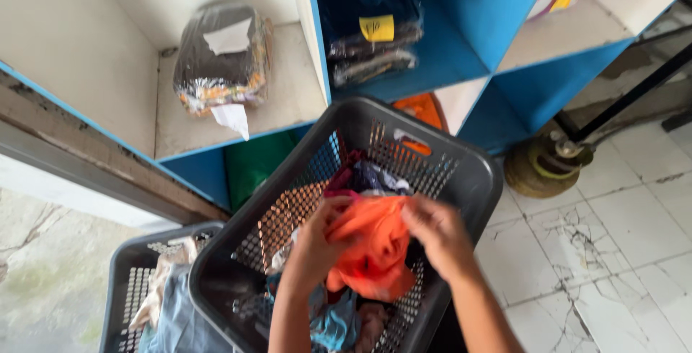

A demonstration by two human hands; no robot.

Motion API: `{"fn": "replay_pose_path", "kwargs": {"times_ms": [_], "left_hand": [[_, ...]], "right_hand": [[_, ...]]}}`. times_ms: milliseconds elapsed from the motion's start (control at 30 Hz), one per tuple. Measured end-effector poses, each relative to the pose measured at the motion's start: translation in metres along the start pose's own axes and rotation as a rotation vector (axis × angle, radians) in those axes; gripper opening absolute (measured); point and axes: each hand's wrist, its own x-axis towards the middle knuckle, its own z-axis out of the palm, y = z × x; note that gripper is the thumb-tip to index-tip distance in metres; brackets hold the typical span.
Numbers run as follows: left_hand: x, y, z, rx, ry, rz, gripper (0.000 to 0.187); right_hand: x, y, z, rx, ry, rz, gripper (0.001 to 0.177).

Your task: The person handles various pieces of clothing from one laundry basket, shaking them out and placing some into another basket while others remain in the original basket.

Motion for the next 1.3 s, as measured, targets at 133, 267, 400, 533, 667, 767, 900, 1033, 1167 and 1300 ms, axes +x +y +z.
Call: {"fn": "replay_pose_path", "kwargs": {"times_ms": [133,267,400,533,667,767,900,1033,1167,1300], "left_hand": [[0.008,-0.033,-0.007,-0.157,-0.052,0.125,0.034],[0.002,-0.038,0.0,-0.757,-0.143,0.058,0.039],[0.003,-0.032,0.004,-0.942,-0.125,0.024,0.041],[0.006,-0.031,0.009,-0.942,-0.044,-0.028,0.045],[0.008,-0.032,0.006,-0.862,0.011,0.007,0.043],[0.003,-0.028,-0.004,-0.68,0.115,0.016,0.047],[-0.005,-0.005,0.007,0.211,0.576,0.505,0.072],[-0.024,0.01,0.033,0.211,0.748,0.802,0.066],[-0.023,-0.002,0.034,0.384,0.445,0.443,0.017],[-0.013,-0.017,0.03,-0.383,0.232,0.175,0.028]], "right_hand": [[0.003,-0.011,-0.005,0.225,-0.007,-0.004,0.028],[0.006,-0.022,0.008,0.202,0.103,-0.102,0.028],[-0.002,-0.032,0.025,-0.239,0.222,-0.446,0.049],[-0.009,-0.006,0.03,-0.438,-0.051,-0.467,0.033],[-0.006,0.025,0.015,-0.104,0.028,-0.047,0.018],[-0.006,0.018,0.006,0.249,0.067,-0.037,0.016],[-0.014,-0.007,0.017,0.459,0.023,0.058,0.012],[-0.014,-0.016,0.026,0.466,-0.004,0.074,0.012],[-0.012,-0.024,0.026,0.302,0.053,-0.056,0.02],[-0.01,-0.032,0.03,-0.205,0.022,-0.326,0.038]]}}
